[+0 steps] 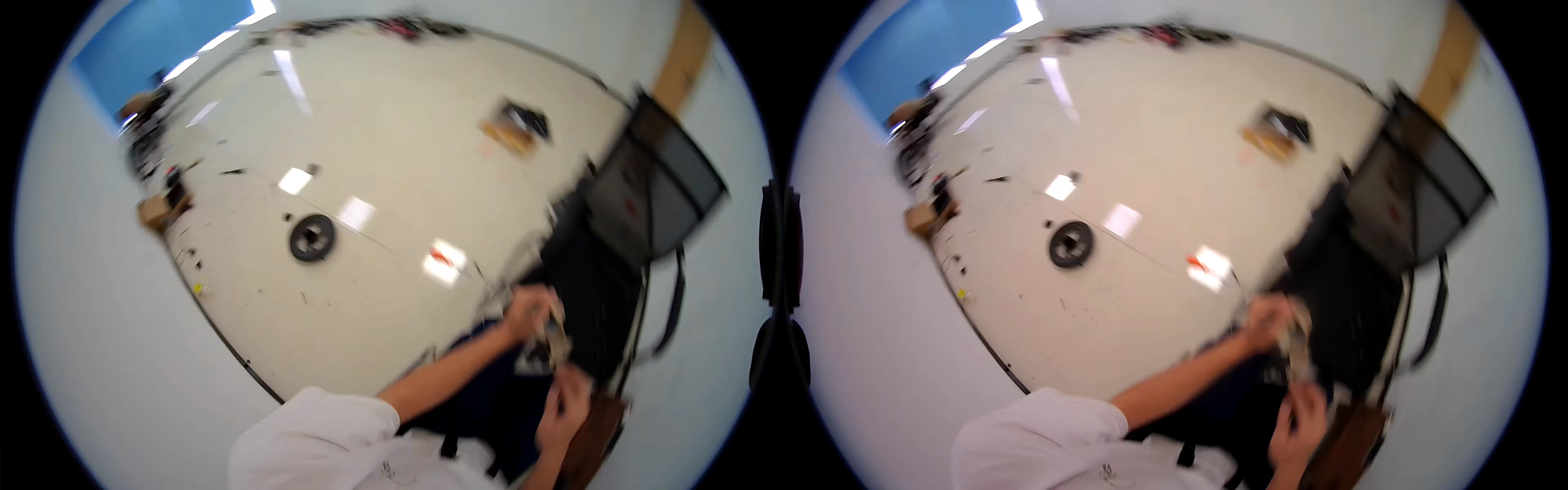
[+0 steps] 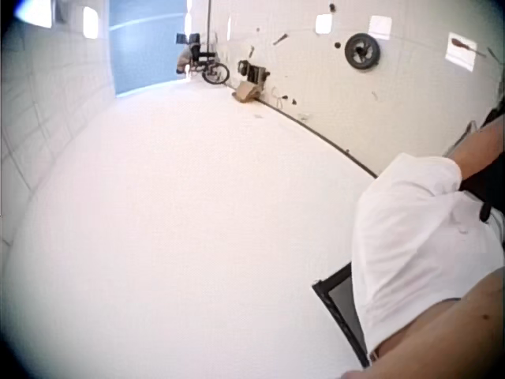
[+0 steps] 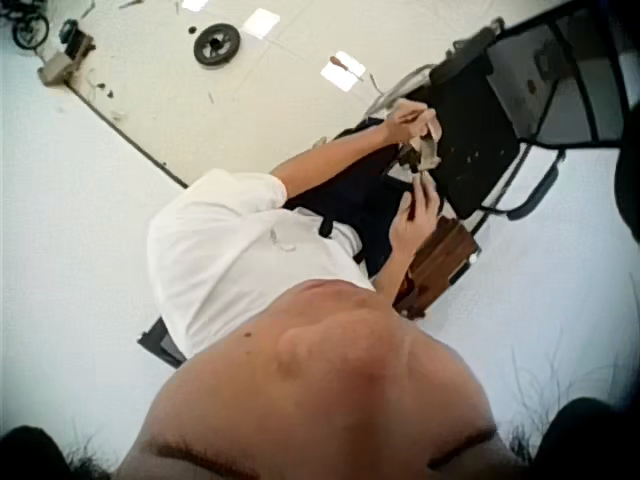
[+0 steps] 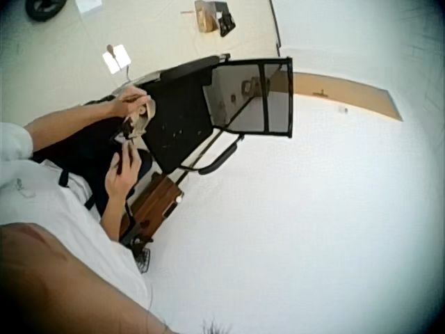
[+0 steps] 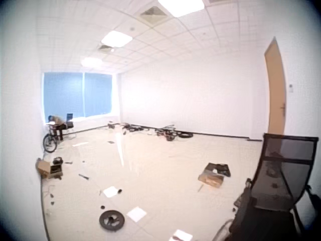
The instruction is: The person assembles a beige mechanical component by hand, inserting and rotating a metal rod and adjusting internal parts. The person repeatedly manipulates the component, testing its movement and alignment while seated in a workshop.
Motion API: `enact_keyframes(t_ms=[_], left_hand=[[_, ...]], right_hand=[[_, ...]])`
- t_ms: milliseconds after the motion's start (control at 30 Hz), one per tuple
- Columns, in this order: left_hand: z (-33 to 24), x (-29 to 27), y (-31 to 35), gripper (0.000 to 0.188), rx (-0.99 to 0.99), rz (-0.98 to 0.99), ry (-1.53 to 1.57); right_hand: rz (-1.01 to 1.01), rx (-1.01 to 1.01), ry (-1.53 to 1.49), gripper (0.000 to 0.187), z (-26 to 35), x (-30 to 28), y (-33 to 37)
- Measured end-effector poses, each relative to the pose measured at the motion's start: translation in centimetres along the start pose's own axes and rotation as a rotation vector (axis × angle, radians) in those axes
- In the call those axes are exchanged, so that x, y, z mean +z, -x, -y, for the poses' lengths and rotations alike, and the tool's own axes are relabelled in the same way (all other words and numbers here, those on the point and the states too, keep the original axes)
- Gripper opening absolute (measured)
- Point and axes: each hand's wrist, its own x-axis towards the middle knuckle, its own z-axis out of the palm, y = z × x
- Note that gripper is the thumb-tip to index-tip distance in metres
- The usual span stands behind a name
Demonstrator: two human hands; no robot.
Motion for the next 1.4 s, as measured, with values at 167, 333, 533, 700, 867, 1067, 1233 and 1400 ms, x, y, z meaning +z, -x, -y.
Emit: enact_keyframes(t_ms=[167, 333, 533, 700, 867, 1067, 1233, 1400], left_hand=[[-1.0, -0.6, -0.5, 0.031, -0.218, 0.014, 0.001], [-1.9, -0.7, -2.1, 0.037, -0.407, -0.058, 0.109], [-1.6, -2.2, -2.7, 0.042, -0.506, -0.325, 0.251], [-0.8, -2.0, -2.1, 0.042, -0.467, -0.381, 0.197], [-2.2, -0.2, -1.3, 0.041, -0.417, -0.286, 0.015], [-2.6, 0.2, -1.2, 0.039, -0.418, -0.198, -0.029], [-1.3, -0.8, -0.8, 0.038, -0.36, -0.075, -0.138], [-2.0, -1.2, -0.8, 0.034, -0.366, 0.067, -0.07]], right_hand=[[-0.295, 0.203, -0.472, 0.038, -1.3, -0.3, -7.7], [-0.183, 0.383, -0.621, 0.014, -9.7, 3.9, -7.9], [0.107, 0.554, -0.843, 0.019, -7.2, 7.8, 0.4], [0.131, 0.338, -0.545, 0.013, -1.2, 5.0, 0.9], [0.069, 0.274, -0.781, 0.016, -0.8, 1.1, -0.2], [0.18, 0.066, -0.382, 0.036, -2.1, -2.2, -1.2], [0.145, -0.284, 0.051, 0.056, -1.7, -4.0, -2.9], [0.225, -0.636, 0.284, 0.058, -0.6, -4.3, -4.6]])
